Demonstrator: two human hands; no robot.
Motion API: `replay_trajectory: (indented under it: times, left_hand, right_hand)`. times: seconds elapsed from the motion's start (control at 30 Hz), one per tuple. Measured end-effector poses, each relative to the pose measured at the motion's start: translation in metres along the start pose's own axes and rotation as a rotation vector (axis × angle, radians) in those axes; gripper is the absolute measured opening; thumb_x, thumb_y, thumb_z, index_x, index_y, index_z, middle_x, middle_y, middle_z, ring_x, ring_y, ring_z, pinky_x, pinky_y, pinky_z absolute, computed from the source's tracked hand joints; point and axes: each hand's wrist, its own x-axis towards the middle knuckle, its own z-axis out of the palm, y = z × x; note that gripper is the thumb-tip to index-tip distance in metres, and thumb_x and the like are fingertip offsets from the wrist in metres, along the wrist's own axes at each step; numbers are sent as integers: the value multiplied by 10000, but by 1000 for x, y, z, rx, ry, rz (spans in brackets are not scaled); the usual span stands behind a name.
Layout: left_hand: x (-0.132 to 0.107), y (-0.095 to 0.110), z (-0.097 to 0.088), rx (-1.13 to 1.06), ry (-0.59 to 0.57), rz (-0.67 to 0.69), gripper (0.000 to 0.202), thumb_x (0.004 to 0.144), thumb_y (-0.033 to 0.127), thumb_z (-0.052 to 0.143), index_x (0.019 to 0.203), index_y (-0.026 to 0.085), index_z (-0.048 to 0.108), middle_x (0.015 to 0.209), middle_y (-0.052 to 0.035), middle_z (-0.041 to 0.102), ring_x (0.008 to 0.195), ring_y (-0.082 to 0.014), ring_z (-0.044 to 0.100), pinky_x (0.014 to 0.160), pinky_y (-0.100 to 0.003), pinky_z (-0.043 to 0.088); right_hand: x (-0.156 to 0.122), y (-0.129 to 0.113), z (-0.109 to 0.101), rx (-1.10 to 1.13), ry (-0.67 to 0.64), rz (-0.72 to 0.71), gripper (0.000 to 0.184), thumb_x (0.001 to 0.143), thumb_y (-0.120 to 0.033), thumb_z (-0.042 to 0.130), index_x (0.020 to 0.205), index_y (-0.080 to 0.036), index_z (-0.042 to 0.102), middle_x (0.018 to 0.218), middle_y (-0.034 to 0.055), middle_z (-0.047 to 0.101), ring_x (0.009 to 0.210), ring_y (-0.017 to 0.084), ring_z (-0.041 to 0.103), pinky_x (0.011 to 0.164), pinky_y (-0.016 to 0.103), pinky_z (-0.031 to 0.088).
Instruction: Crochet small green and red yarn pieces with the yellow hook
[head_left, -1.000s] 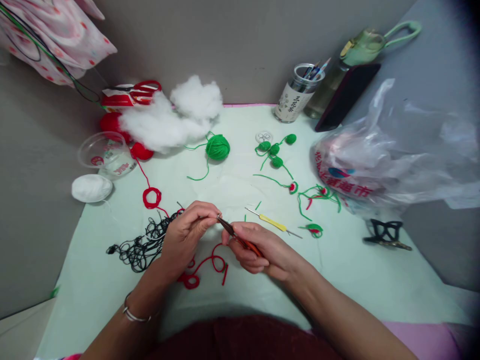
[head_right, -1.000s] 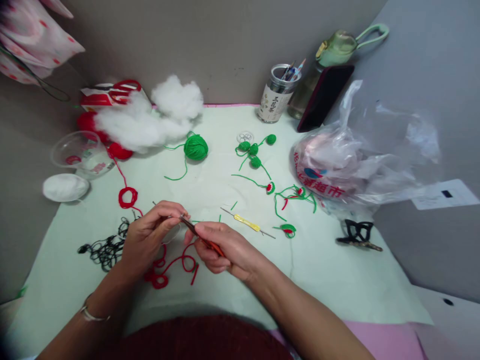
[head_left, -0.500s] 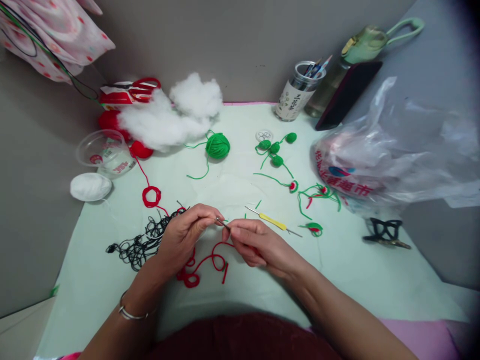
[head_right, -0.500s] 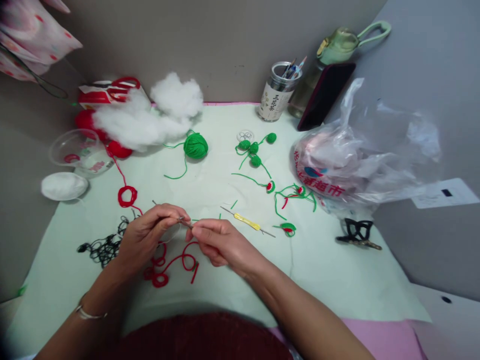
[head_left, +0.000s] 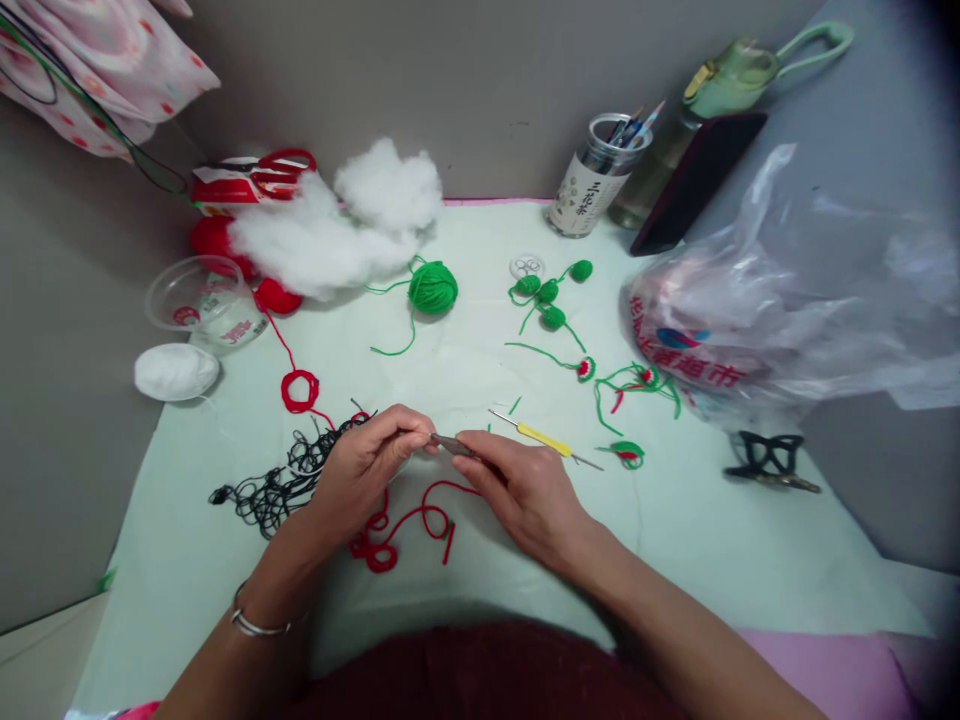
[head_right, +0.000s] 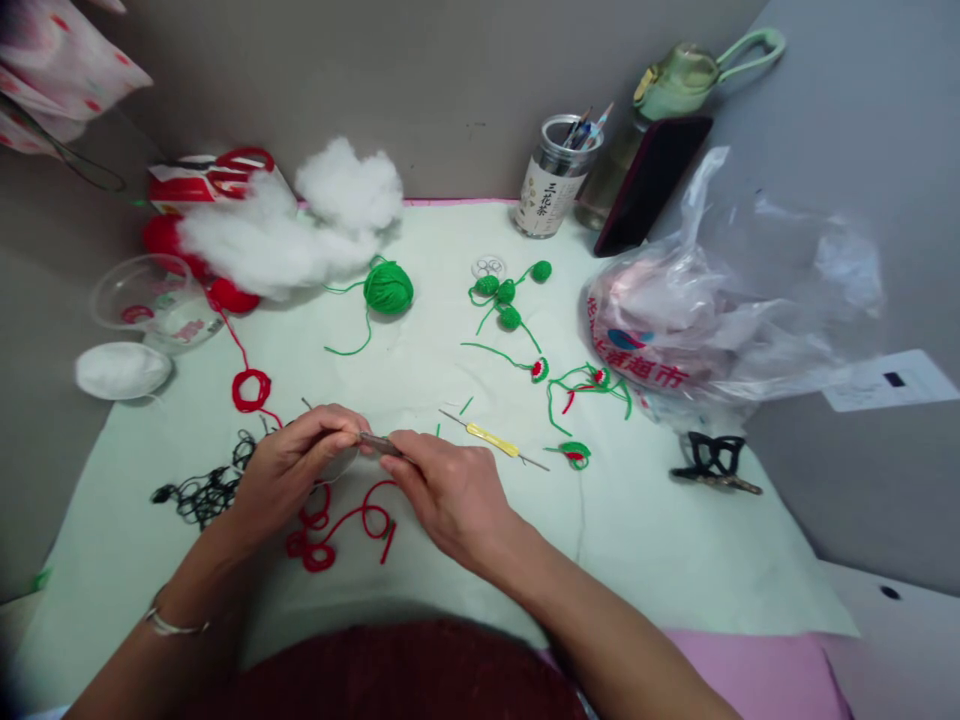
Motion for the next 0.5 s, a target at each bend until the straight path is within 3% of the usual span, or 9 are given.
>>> replay_trajectory:
  times: [0.07, 0.13, 0.23, 0.37, 0.5]
  left_hand:
    - [0, 2, 1, -33, -4, -45, 177, 1008, 331, 630, 897, 243, 737, 862, -4, 756, 846, -177, 689, 810, -270, 500]
    - [1, 3, 2, -95, 18, -87, 163, 989, 342, 662, 887, 237, 735, 861, -8, 758, 841, -181, 696, 808, -274, 512]
    - [0, 4, 4, -212, 76, -121, 138, 966, 334, 705, 881, 227, 724, 927, -20, 771, 855, -184, 711, 814, -279, 532]
    - [0, 4, 5, -248, 116, -23, 107, 968, 253, 706, 867, 223, 726, 932, -22, 763, 889, -179, 715, 856, -280, 542]
    - [1, 2, 5, -182, 111, 114, 106, 975, 202, 694, 889, 227, 749, 956, -26, 759, 950, -173, 712, 880, -265, 539]
  right_hand:
    - [-1, 0, 2, -100, 50, -38, 280, 1046, -434, 534, 992, -245, 735, 767, 13, 614, 655, 143, 445, 640, 293, 288]
    - [-1, -2, 1, -40, 45, -9, 252, 1026, -437, 571, 1012, -245, 733, 750, 4, 594, 646, 137, 437, 636, 288, 296]
    - [2, -6, -5, 361, -104, 140, 274, 983, -499, 643, 1014, -235, 712, 655, -52, 484, 585, 109, 382, 571, 252, 300]
    - [6, -6, -11, 958, -367, 327, 379, 992, -566, 589, 974, -197, 673, 479, -131, 329, 392, 60, 169, 401, 218, 164]
    - [9, 0, -7, 1158, -505, 392, 377, 1009, -532, 580, 974, -169, 675, 451, -145, 348, 342, 33, 119, 361, 187, 159]
